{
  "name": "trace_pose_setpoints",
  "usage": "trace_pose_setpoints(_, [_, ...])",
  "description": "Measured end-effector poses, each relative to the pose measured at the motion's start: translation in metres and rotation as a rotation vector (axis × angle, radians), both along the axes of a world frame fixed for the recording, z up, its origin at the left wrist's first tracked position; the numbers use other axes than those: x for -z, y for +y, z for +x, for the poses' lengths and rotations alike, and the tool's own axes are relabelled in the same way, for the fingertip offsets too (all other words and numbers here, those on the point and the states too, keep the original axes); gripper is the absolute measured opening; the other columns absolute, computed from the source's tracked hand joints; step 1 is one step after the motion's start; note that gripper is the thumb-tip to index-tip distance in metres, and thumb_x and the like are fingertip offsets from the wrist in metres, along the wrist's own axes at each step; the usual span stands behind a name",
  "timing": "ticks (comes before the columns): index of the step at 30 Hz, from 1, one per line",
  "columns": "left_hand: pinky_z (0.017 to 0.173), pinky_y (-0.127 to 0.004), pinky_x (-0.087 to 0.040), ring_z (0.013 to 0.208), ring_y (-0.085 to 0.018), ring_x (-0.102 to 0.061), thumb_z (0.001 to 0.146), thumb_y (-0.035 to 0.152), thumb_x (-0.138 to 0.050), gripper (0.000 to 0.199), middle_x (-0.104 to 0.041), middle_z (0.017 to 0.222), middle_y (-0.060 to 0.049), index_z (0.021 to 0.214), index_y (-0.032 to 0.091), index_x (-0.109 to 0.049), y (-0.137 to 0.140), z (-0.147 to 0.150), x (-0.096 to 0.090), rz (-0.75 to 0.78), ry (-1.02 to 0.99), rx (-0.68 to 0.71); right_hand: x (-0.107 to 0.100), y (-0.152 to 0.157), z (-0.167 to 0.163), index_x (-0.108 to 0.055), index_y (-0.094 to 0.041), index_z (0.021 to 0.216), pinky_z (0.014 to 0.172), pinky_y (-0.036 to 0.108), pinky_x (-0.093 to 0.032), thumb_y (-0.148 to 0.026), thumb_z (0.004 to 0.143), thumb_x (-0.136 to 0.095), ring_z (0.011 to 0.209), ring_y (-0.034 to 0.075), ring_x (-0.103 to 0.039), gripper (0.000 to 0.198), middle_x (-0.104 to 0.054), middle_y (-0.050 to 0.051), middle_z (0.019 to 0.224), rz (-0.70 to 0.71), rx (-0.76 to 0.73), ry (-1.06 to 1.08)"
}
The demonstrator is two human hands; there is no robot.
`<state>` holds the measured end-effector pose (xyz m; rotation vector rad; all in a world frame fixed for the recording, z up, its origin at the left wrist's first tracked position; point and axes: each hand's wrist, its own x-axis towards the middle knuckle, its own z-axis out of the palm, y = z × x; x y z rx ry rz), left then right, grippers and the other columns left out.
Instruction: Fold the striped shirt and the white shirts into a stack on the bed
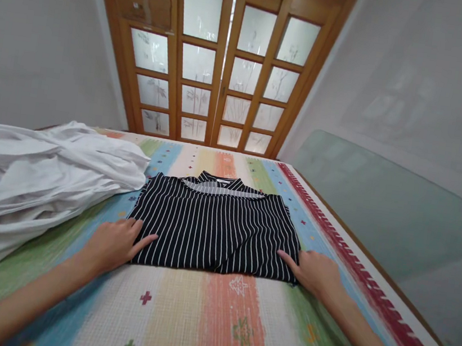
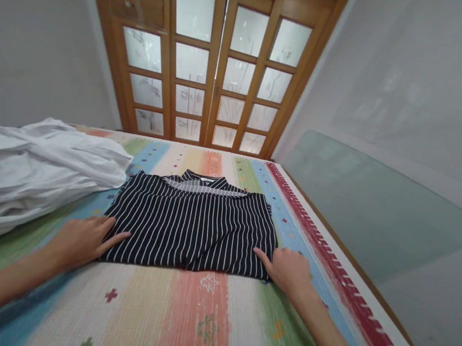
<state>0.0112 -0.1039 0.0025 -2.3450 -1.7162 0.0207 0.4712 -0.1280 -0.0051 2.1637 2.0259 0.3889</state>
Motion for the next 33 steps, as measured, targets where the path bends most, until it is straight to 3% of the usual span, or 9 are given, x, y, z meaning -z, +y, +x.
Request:
trace_pose_setpoints(4, [0.053,-0.028,-0.043,0.063,-0.023,-0.068,0.102,0.048,-0.019,0.057,-0.069,0.07,-0.011,0.081,0.015,-0.061,0.0,-0.016,0.028,-0.006,0.003,0.139,0.017,-0.004,0.003,-0.071,-0.014,0.072,0.055,0.028,-0.041,-0.054,0.098,-0.039,0.065,0.025,-0.07,0.056,-0.073,0.016,0.076,0.022,-0.087,-0.001])
trace_pose_setpoints(6, [0.05,-0.027,-0.04,0.056,-0.022,-0.065,0.102,0.05,-0.018,0.06,-0.067,0.065,-0.011,0.077,0.015,-0.059,0.007,-0.024,0.034,0.035,-0.026,0.165,0.022,-0.003,0.009,-0.07,-0.015,0.071,0.053,0.026,-0.037,-0.055,0.098,-0.039,0.063,0.024,-0.07,0.057,-0.073,0.014,0.074,0.082,-0.128,-0.013])
trace_pose_setpoints(9, [0.048,-0.026,-0.038,0.051,-0.02,-0.063,0.1,0.057,-0.016,0.063,-0.064,0.059,-0.009,0.073,0.016,-0.056,0.014,-0.034,0.036,0.101,-0.085,0.196,0.025,-0.001,0.021,-0.068,-0.015,0.067,0.05,0.028,-0.03,-0.059,0.098,-0.033,0.06,0.023,-0.069,0.065,-0.072,0.014,0.069,0.175,-0.142,-0.026])
trace_pose_setpoints(17, [0.046,-0.024,-0.034,0.048,-0.017,-0.06,0.099,0.06,-0.015,0.065,-0.062,0.057,-0.006,0.067,0.018,-0.052,0.014,-0.042,0.033,0.211,-0.146,0.278,0.029,-0.001,0.033,-0.068,-0.015,0.06,0.048,0.029,-0.019,-0.061,0.098,-0.029,0.052,0.02,-0.064,0.071,-0.069,0.015,0.061,0.194,-0.147,-0.016])
trace_pose_setpoints(22, [0.043,-0.026,-0.028,0.044,-0.016,-0.057,0.099,0.06,-0.015,0.064,-0.06,0.054,-0.005,0.066,0.018,-0.051,0.011,-0.042,0.031,0.227,-0.189,0.264,0.023,-0.008,0.032,-0.061,-0.017,0.062,0.05,0.029,-0.021,-0.065,0.097,-0.028,0.052,0.018,-0.061,0.068,-0.067,0.011,0.062,0.275,-0.282,0.035])
trace_pose_setpoints(26, [0.042,-0.026,-0.025,0.039,-0.014,-0.053,0.098,0.062,-0.018,0.063,-0.057,0.049,-0.003,0.065,0.019,-0.05,0.01,-0.044,0.032,0.231,-0.219,0.261,0.019,-0.016,0.039,-0.057,-0.019,0.07,0.052,0.027,-0.027,-0.071,0.09,-0.038,0.055,0.017,-0.061,0.059,-0.066,0.006,0.068,0.142,-0.542,0.115])
trace_pose_setpoints(30, [0.041,-0.026,-0.025,0.039,-0.013,-0.053,0.099,0.061,-0.018,0.063,-0.058,0.049,-0.003,0.064,0.019,-0.049,0.014,-0.048,0.033,0.24,-0.213,0.278,0.022,-0.017,0.05,-0.055,-0.02,0.074,0.052,0.027,-0.029,-0.053,0.099,-0.037,0.056,0.015,-0.06,0.045,-0.064,0.003,0.069,0.06,-0.645,0.176])
trace_pose_setpoints(33, [0.042,-0.026,-0.027,0.041,-0.015,-0.057,0.1,0.058,-0.017,0.061,-0.059,0.05,-0.003,0.064,0.019,-0.049,0.015,-0.051,0.031,0.247,-0.167,0.308,0.022,-0.018,0.058,-0.053,-0.02,0.074,0.053,0.027,-0.031,-0.041,0.102,-0.037,0.058,0.015,-0.06,0.038,-0.062,0.002,0.067,0.108,-0.708,0.132])
